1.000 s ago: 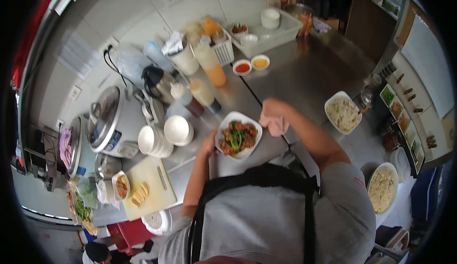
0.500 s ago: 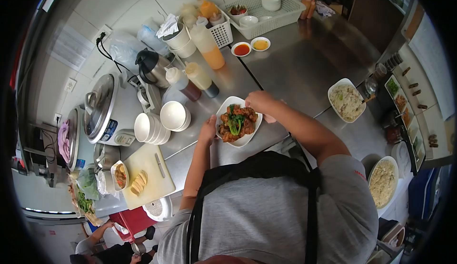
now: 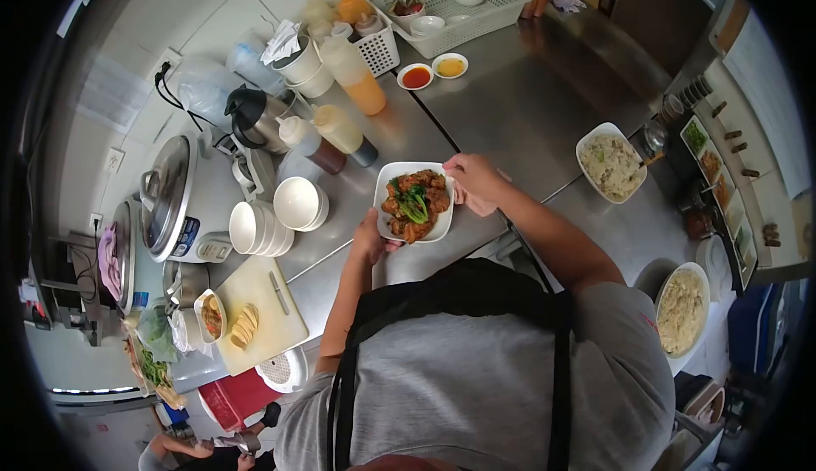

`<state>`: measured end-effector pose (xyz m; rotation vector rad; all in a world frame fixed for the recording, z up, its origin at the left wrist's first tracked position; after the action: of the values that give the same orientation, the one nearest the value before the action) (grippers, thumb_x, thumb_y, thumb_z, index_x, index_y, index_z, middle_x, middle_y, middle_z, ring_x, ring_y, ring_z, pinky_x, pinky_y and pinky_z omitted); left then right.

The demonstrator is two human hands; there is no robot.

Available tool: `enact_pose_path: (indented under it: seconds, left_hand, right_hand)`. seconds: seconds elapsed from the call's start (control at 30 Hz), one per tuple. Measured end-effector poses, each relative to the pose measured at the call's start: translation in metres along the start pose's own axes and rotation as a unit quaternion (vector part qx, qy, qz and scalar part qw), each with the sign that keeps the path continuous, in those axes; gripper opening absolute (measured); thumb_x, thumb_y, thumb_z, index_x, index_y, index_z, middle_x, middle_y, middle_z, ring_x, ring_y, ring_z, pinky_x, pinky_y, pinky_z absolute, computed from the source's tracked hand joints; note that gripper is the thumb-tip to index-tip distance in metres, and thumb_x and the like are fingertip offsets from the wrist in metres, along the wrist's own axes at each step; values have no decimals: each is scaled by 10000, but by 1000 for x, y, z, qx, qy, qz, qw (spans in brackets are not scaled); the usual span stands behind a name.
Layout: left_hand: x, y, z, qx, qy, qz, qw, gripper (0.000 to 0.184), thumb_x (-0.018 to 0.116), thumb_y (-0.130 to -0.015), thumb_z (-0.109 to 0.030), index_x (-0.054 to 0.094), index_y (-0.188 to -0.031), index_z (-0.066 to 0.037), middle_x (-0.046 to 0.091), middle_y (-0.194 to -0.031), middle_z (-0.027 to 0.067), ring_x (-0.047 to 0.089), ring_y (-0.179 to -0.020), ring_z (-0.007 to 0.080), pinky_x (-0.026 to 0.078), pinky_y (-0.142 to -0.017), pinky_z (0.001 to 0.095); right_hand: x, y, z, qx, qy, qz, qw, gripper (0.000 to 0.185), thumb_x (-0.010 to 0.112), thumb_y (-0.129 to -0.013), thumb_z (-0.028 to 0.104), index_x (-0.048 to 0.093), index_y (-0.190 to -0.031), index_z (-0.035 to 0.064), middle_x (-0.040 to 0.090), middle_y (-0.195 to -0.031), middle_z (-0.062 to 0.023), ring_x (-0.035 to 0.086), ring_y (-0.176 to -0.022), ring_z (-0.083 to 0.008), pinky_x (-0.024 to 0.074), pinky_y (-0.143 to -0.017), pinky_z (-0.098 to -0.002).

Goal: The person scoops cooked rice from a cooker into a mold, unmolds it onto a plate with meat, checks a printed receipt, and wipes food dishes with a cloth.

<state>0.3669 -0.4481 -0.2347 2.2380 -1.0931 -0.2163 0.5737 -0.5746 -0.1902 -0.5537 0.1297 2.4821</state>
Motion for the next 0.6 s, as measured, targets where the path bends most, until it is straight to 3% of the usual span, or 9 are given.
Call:
enact_pose_path:
  seconds: [0.07, 0.2, 0.3, 0.4, 0.5, 0.6]
  left_hand:
    - [2, 3, 1, 14, 18, -26, 999, 449, 225, -897, -377, 420, -1062, -7, 578, -718, 139, 566, -486, 195, 483, -381, 265]
    - [9, 4, 6, 21, 60, -40, 997, 438, 211, -903, -359, 379, -1091, -1, 569, -797, 166, 578, -512, 221, 501, -399, 276]
    - [15, -1, 13, 21, 100, -41, 994, 448, 201, -904, -364, 350, -1122, -3, 563, -839, 176, 586, -553, 241, 509, -431, 292]
    - [18, 4, 24, -6, 88, -7, 996, 494, 190, -896, -411, 354, -1145, -17, 566, -855, 163, 594, -610, 247, 505, -476, 313]
    - [29, 21, 23, -88, 6, 85, 993, 561, 172, -874, -487, 386, -1134, -38, 566, -841, 142, 594, -611, 227, 491, -466, 302]
    - [6, -4, 20, -101, -89, 123, 983, 634, 162, -844, -563, 419, -1116, -52, 571, -783, 119, 584, -566, 203, 478, -452, 289]
  right_hand:
    - [7, 4, -7, -52, -16, -56, 997, 124, 535, -770, 76, 587, -857, 3, 567, -818, -111, 565, -740, -208, 439, -666, -278]
    - [11, 36, 16, -83, 116, -54, 988, 135, 528, -765, 94, 595, -843, 6, 556, -832, -132, 564, -742, -234, 436, -676, -289]
    - [22, 56, 12, -109, 132, -13, 985, 133, 527, -747, 75, 608, -841, 27, 563, -845, -129, 565, -744, -231, 437, -676, -291]
    - [21, 71, 8, -73, 110, 274, 952, 141, 516, -743, 67, 622, -833, 47, 579, -848, -98, 567, -746, -192, 439, -677, -281]
    - [-14, 76, 5, 121, 63, 313, 940, 143, 499, -738, 47, 596, -840, 25, 589, -829, -59, 562, -777, -149, 434, -705, -257]
    - [-37, 62, -1, 98, -45, 104, 989, 135, 499, -758, 74, 579, -865, 52, 587, -830, -38, 551, -758, -121, 439, -678, -260]
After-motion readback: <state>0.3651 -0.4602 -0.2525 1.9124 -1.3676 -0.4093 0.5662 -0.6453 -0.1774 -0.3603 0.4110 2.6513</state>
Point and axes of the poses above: each hand's wrist, its own y-axis away from the middle knuckle, its own x-axis out of the palm, z = x × y, the point moved 7 cm from there along -y, towards the middle knuckle
